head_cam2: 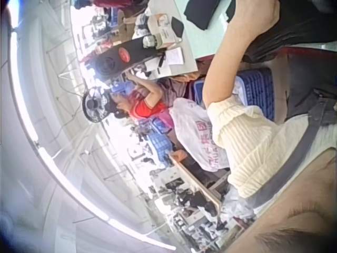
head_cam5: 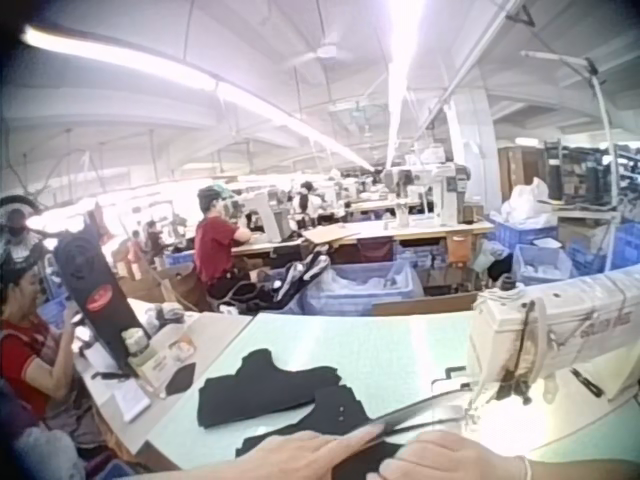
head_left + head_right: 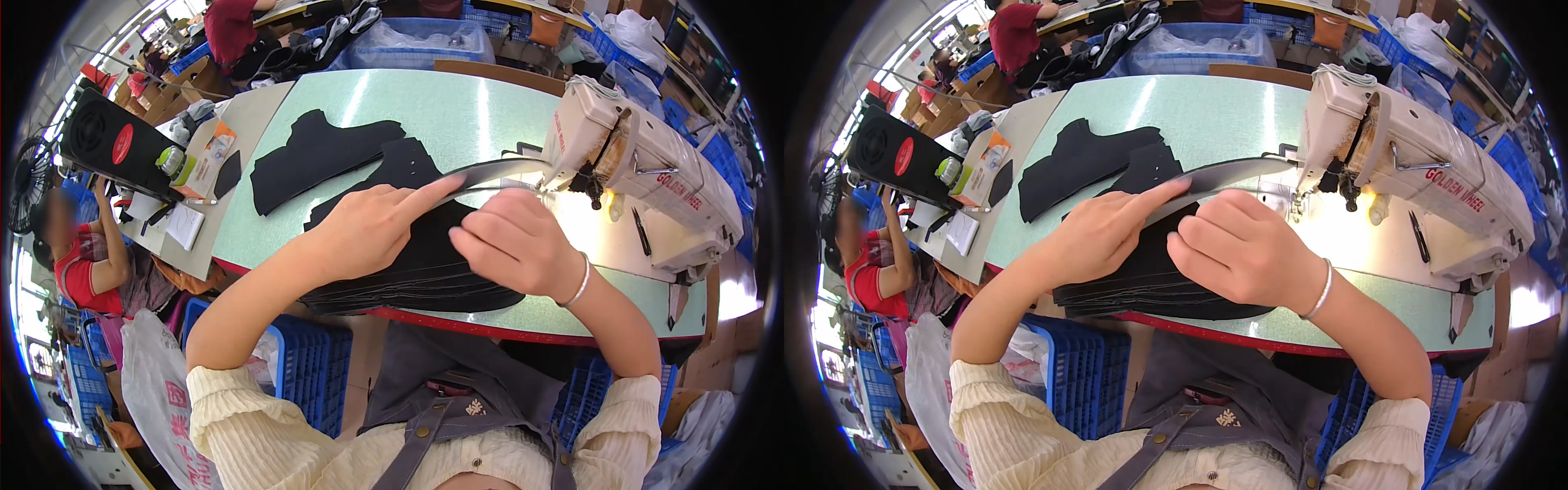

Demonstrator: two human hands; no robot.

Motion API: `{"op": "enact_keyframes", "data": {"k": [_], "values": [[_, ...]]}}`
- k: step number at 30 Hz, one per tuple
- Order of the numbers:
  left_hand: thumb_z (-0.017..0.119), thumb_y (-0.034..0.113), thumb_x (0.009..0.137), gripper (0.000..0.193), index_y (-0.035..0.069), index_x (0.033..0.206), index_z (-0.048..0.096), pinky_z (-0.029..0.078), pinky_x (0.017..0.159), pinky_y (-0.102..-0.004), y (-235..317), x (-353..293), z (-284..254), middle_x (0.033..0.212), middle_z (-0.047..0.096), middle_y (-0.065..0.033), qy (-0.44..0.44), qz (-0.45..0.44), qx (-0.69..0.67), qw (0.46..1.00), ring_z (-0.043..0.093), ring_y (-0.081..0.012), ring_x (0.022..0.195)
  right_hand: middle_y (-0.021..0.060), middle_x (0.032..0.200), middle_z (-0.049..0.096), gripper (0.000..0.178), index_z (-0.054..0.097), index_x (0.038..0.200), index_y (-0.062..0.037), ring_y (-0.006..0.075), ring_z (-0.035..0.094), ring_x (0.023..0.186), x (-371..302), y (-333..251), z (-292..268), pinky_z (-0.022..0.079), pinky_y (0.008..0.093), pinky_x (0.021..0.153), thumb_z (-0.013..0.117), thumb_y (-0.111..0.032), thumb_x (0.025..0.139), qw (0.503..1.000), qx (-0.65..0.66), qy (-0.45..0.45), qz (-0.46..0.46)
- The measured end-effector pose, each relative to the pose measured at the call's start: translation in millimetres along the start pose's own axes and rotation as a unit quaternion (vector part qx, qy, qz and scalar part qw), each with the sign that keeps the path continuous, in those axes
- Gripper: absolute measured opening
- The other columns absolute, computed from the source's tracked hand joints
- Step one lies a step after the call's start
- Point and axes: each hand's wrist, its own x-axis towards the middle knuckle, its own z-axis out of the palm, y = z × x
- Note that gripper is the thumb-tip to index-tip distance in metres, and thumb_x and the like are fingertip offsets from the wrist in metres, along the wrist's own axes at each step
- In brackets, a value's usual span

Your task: The person takes a bag of fabric pieces from a crate, unpacks the bundle, and removes the rubber band. The person then arranges the fabric pieces by hand and feeds them into a sewing machine to sew them.

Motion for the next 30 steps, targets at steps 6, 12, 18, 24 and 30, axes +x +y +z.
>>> {"op": "enact_keyframes", "data": {"k": [6,12,18,24,30], "values": [[0.056,0.001,0.08,0.057,0.008,0.136,0.048,0.05,0.079,-0.0415,-0.4,-0.1,-3.8,0.112,0.062,-0.0171,-0.067,0.006,-0.017,0.998,0.06,-0.036,0.1,0.0099,0.088,0.064,0.027,0.063,0.093,-0.0036,0.0233,0.064,0.081,-23.9,1.9,9.2,0.054,0.0326,0.071,0.066,-0.011,0.067,0.97,0.144,-0.156,0.115],[0.056,0.01,0.085,0.042,0.007,0.127,0.054,0.053,0.071,-0.0406,0.1,-0.9,-1.5,0.111,0.062,-0.018,0.035,0.095,0.026,0.995,0.064,-0.0342,0.09,0.0088,0.091,0.064,0.021,0.062,0.089,-0.0018,0.022,0.065,0.083,-9.6,3.6,7.4,0.053,0.0296,0.067,0.064,-0.01,0.07,0.983,-0.026,-0.095,0.152],[0.054,0.0,0.084,0.056,0.014,0.137,0.048,0.051,0.078,-0.041,2.1,2.5,-11.6,0.116,0.06,-0.0183,-0.08,-0.058,-0.082,0.992,0.06,-0.0374,0.099,0.008,0.099,0.062,0.034,0.061,0.097,-0.003,0.0233,0.063,0.085,-12.6,-1.1,-9.4,0.051,0.0355,0.077,0.071,-0.021,0.071,0.975,0.118,-0.174,0.077],[0.06,0.006,0.082,0.049,0.016,0.129,0.058,0.052,0.083,-0.0386,-4.8,-3.2,-4.7,0.126,0.057,-0.0161,-0.05,0.038,-0.005,0.998,0.06,-0.0345,0.104,0.0137,0.109,0.066,0.035,0.064,0.099,-0.0029,0.0265,0.066,0.094,-28.1,1.1,-0.6,0.054,0.0343,0.079,0.071,-0.03,0.078,0.955,0.149,-0.223,0.127],[0.069,0.023,0.08,0.041,0.012,0.119,0.065,0.051,0.085,-0.0378,1.7,-2.1,-5.0,0.125,0.057,-0.0163,-0.026,0.056,0.008,0.998,0.061,-0.0325,0.104,0.0129,0.107,0.067,0.03,0.065,0.095,-0.0034,0.0235,0.068,0.09,-21.2,9.0,-5.0,0.055,0.0329,0.073,0.07,-0.029,0.08,0.943,0.181,-0.248,0.13]]}}
